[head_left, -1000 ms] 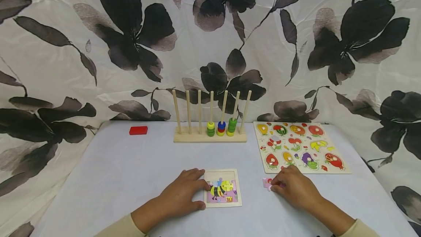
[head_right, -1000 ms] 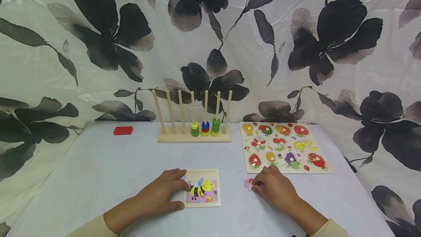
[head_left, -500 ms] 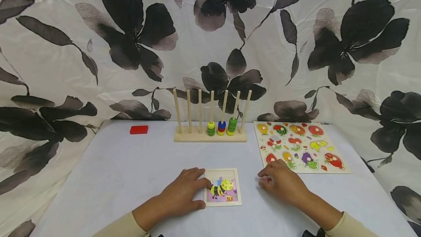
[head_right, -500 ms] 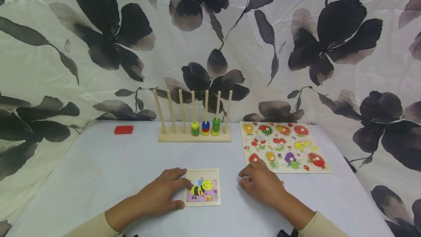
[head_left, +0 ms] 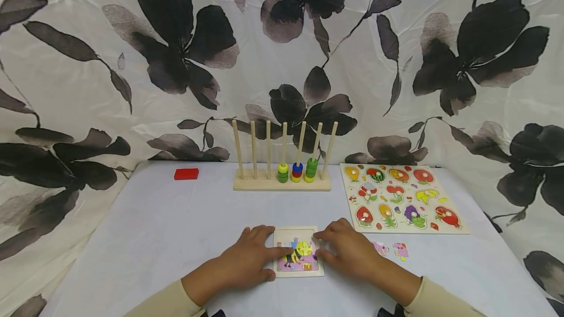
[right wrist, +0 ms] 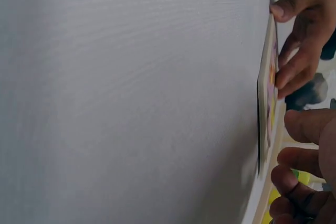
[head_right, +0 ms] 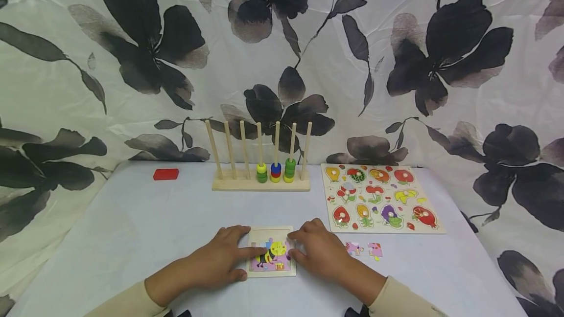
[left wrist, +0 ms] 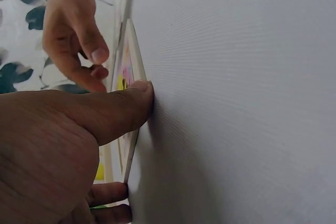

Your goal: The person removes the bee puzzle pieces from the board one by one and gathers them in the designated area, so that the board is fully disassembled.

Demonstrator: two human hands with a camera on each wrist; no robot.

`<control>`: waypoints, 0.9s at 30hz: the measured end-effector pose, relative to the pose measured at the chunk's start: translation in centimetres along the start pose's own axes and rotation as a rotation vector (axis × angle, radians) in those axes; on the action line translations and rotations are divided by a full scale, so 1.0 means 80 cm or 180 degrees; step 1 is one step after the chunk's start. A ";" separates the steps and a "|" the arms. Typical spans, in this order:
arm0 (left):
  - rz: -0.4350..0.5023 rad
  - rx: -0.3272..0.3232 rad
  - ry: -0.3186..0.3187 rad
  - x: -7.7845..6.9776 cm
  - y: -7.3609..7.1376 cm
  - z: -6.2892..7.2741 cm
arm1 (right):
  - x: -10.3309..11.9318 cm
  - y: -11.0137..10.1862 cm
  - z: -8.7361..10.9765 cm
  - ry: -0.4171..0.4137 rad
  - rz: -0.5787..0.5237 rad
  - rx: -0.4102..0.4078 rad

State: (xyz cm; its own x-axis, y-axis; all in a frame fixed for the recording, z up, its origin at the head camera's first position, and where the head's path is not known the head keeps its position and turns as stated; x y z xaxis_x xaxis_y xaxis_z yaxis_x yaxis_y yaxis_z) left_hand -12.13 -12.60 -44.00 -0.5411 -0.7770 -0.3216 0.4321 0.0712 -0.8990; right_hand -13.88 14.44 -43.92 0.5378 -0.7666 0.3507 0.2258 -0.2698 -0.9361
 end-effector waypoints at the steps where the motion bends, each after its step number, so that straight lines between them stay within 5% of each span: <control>1: -0.0002 0.0008 -0.0001 0.000 0.000 0.000 | 0.001 0.001 -0.002 -0.0014 0.0015 0.0008; 16: -0.0034 0.0064 -0.0042 -0.003 -0.003 -0.006 | 0.008 0.009 -0.016 0.0043 0.0140 0.0103; 27: -0.0031 0.0121 -0.0077 -0.006 -0.008 -0.006 | 0.011 0.003 -0.015 0.0129 -0.0272 0.0171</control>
State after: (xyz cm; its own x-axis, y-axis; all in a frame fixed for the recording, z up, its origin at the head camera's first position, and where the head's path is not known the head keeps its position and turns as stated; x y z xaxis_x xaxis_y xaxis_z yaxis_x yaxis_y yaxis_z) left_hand -12.46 -11.99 -43.39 -0.5279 -0.7925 -0.3053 0.4544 0.0401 -0.8899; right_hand -14.35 13.03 -43.86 0.4817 -0.7654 0.4267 0.3134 -0.3043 -0.8996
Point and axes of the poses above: each hand's wrist, its own z-axis away from the middle knuckle, its own y-axis out of the palm, x = y × z, the point moved 1 cm from there along -z, towards the middle knuckle, and after that the axes turned 6 degrees about x, right-handed, at the moved point
